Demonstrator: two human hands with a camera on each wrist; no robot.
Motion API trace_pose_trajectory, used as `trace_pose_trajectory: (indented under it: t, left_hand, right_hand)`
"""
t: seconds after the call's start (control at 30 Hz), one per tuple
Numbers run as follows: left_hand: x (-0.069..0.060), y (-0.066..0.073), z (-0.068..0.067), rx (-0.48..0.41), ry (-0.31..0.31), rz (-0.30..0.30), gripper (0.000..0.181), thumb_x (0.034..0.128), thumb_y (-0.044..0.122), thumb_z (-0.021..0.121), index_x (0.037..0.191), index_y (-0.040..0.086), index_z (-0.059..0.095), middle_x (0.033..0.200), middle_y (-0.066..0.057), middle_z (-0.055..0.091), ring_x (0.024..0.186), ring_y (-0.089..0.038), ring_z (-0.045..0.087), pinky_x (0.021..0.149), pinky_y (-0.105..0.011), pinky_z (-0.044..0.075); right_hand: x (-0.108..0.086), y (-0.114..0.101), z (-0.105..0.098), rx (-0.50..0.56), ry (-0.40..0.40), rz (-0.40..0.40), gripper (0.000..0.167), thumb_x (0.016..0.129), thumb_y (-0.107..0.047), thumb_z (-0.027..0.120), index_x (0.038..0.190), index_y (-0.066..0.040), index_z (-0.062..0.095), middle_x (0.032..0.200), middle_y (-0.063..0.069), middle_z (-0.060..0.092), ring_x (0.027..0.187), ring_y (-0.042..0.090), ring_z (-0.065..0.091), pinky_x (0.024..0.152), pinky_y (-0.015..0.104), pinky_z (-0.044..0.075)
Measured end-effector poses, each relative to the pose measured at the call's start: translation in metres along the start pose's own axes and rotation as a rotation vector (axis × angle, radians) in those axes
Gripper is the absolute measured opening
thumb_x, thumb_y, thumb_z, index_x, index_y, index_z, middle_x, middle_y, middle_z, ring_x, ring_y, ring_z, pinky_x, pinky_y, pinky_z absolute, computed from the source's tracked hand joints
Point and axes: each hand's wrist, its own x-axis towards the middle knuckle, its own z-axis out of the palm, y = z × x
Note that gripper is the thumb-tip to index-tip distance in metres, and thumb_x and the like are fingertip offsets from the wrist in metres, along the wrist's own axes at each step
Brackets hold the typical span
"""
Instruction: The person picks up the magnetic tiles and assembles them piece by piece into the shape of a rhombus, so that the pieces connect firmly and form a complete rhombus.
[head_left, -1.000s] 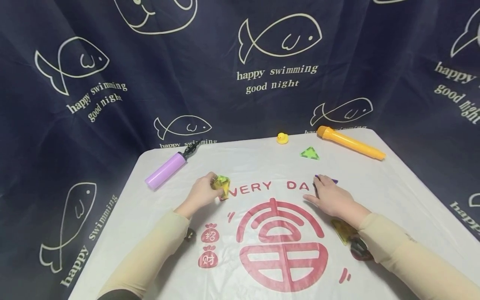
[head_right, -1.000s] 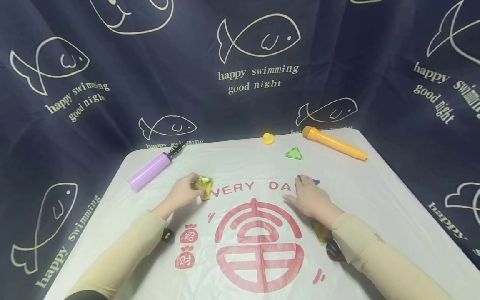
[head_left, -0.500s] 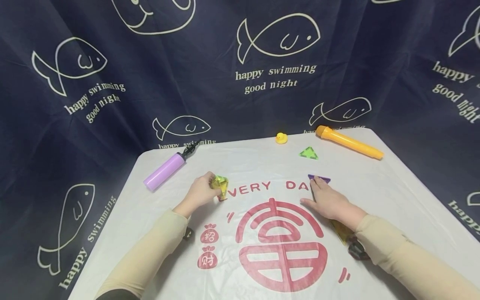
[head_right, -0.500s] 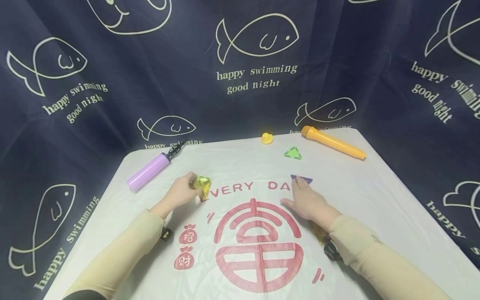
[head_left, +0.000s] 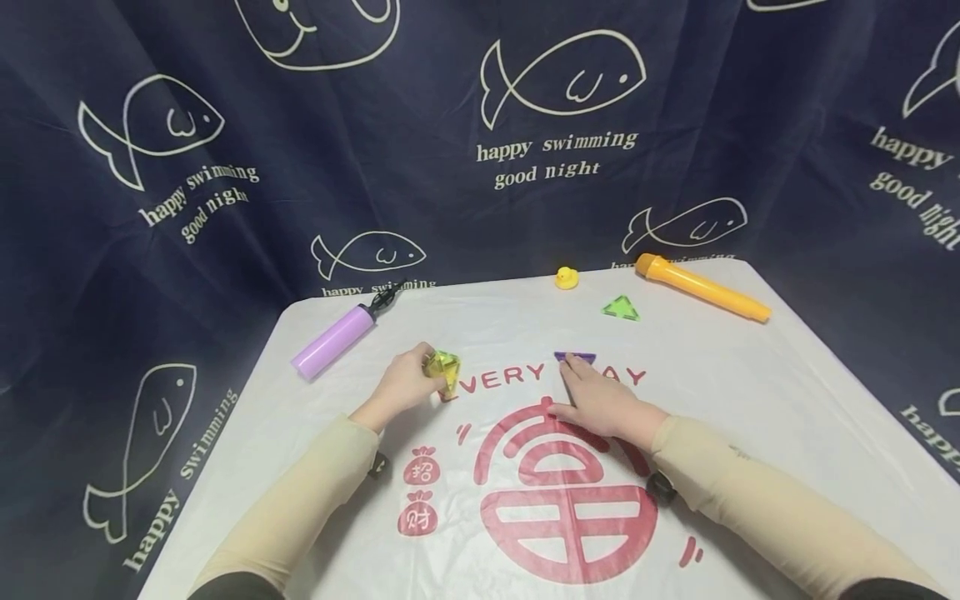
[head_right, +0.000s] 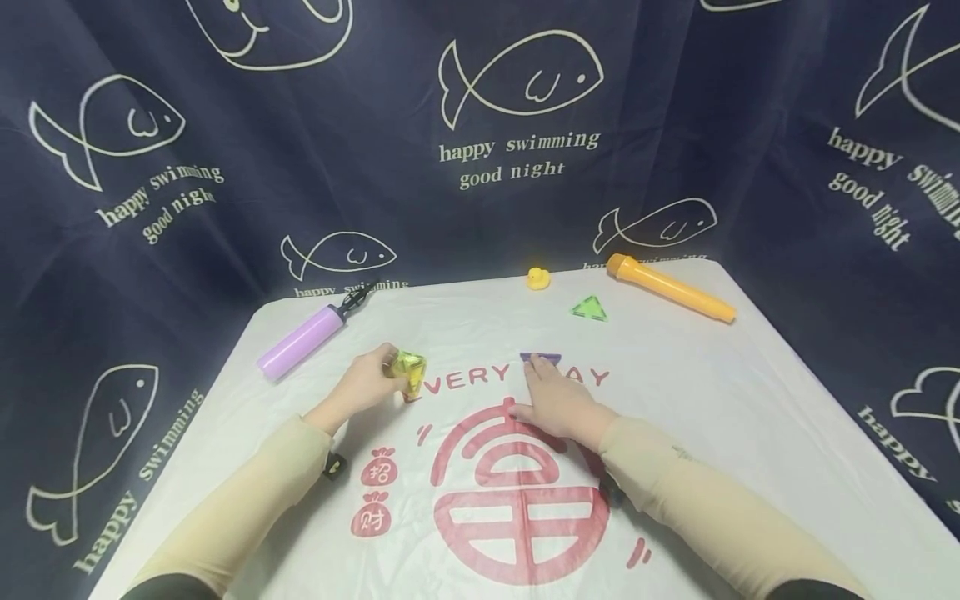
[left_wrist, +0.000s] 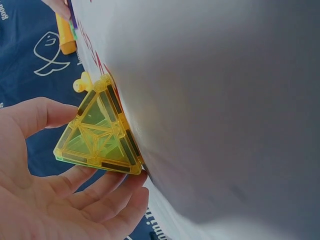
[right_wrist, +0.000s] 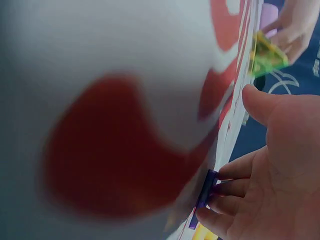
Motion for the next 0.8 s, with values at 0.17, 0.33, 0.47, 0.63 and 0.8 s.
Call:
trace_pose_trajectory:
  t: [0.17, 0.33, 0.47, 0.63, 0.8]
  left_hand:
    - [-0.001, 0.003, 0.000, -0.005, -0.004, -0.008, 0.050, 0.0794, 0.020, 0.077, 0.124, 0.003, 0.061, 0.087, -0.006, 0.065, 0.078, -0.025, 0.059, 0.075, -0.042, 0.053]
    - [-0.002, 0.002, -0.001, -0.002, -0.004, -0.015, 0.050, 0.0800, 0.019, 0.076, 0.125, 0.003, 0.060, 0.087, -0.006, 0.064, 0.077, -0.024, 0.058, 0.072, -0.040, 0.052]
    - [-0.005, 0.002, -0.001, -0.011, -0.002, -0.031, 0.054, 0.0816, 0.020, 0.076, 0.128, -0.001, 0.058, 0.093, -0.009, 0.065, 0.082, -0.026, 0.060, 0.077, -0.042, 0.053]
    - [-0.016, 0.001, -0.003, 0.008, -0.005, -0.063, 0.065, 0.0849, 0.026, 0.076, 0.134, -0.011, 0.053, 0.101, -0.018, 0.067, 0.092, -0.033, 0.062, 0.087, -0.048, 0.054]
    - [-0.036, 0.002, -0.010, 0.123, -0.069, -0.076, 0.047, 0.0901, 0.029, 0.073, 0.115, -0.010, 0.064, 0.091, -0.017, 0.067, 0.088, -0.036, 0.064, 0.086, -0.050, 0.054]
  right_hand:
    - [0.008, -0.014, 0.005, -0.024, -0.007, -0.050, 0.092, 0.098, -0.056, 0.060, 0.156, 0.007, 0.029, 0.163, 0.027, 0.023, 0.151, 0.040, 0.021, 0.116, 0.055, 0.031]
    - [0.012, -0.020, 0.006, -0.038, 0.004, -0.066, 0.090, 0.098, -0.053, 0.062, 0.156, 0.008, 0.029, 0.163, 0.027, 0.024, 0.151, 0.040, 0.022, 0.117, 0.054, 0.030]
    - [0.013, -0.020, 0.007, -0.043, 0.010, -0.066, 0.089, 0.098, -0.053, 0.062, 0.156, 0.007, 0.030, 0.163, 0.027, 0.024, 0.151, 0.040, 0.023, 0.117, 0.054, 0.030]
    - [0.012, -0.020, 0.004, -0.027, 0.010, -0.058, 0.089, 0.098, -0.051, 0.063, 0.156, 0.007, 0.028, 0.164, 0.027, 0.022, 0.151, 0.041, 0.021, 0.117, 0.056, 0.029]
    - [0.007, -0.013, -0.001, -0.006, 0.031, -0.031, 0.093, 0.096, -0.053, 0.066, 0.156, 0.007, 0.028, 0.163, 0.028, 0.023, 0.150, 0.043, 0.023, 0.114, 0.060, 0.031]
